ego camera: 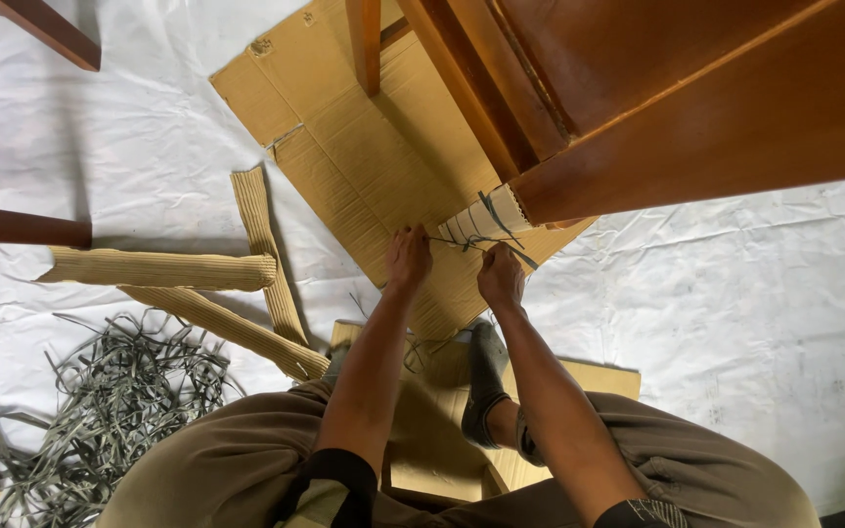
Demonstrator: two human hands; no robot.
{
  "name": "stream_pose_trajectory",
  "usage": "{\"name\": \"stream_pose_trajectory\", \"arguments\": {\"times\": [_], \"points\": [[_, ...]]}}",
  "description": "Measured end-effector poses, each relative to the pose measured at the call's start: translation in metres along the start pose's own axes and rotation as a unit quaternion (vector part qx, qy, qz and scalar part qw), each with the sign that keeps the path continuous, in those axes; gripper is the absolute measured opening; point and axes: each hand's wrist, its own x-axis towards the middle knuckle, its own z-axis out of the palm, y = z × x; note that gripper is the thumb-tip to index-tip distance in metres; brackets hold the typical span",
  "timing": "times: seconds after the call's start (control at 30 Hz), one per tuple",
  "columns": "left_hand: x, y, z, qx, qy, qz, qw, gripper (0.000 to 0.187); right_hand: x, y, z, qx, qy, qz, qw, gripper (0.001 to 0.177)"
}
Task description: Wrapping the legs of wooden chairs with protective cardboard strips and securing them with ties.
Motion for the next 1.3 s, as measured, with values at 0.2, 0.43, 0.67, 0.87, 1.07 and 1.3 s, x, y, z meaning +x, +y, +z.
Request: {"name": "stream_pose_trajectory", "arguments": {"times": [0.2,0.43,0.67,0.87,1.07,1.3], "points": [[0.014,0.006,-0.003,0.04,-0.023,-0.012,0.999,0.007,-0.002,-0.005,-0.009,-0.032,-0.009,0.004,0.999,0.02],[0.019,-0.04,0.042,-0.104,-0.042,-0.088,0.99,0.012,-0.003,0.016,0.011,0.019,-0.012,0.039,0.999,0.016],[-0.005,-0.078,0.091,-0.394,-0.168,-0.102,0.898,0.026,-0.01,0.049,0.07,0.175,-0.099,0.083,0.976,0.02],[-0.012,-0.076,0.147,-0.336,-0.161,-0.151,0.916,0.019,-0.035,0.013,0.07,0.326,-0.124,0.12,0.93,0.023],[-0.046,-0.027,0.07,-0.445,-0.129,-0.169,0.87,0.021,-0.035,0.021,0.071,0.297,-0.124,0.083,0.943,0.024],[-0.035,-0.049,0.093,-0.274,-0.113,-0.113,0.948,0.021,-0.017,0.026,0.061,0.101,-0.078,0.114,0.985,0.028]]}}
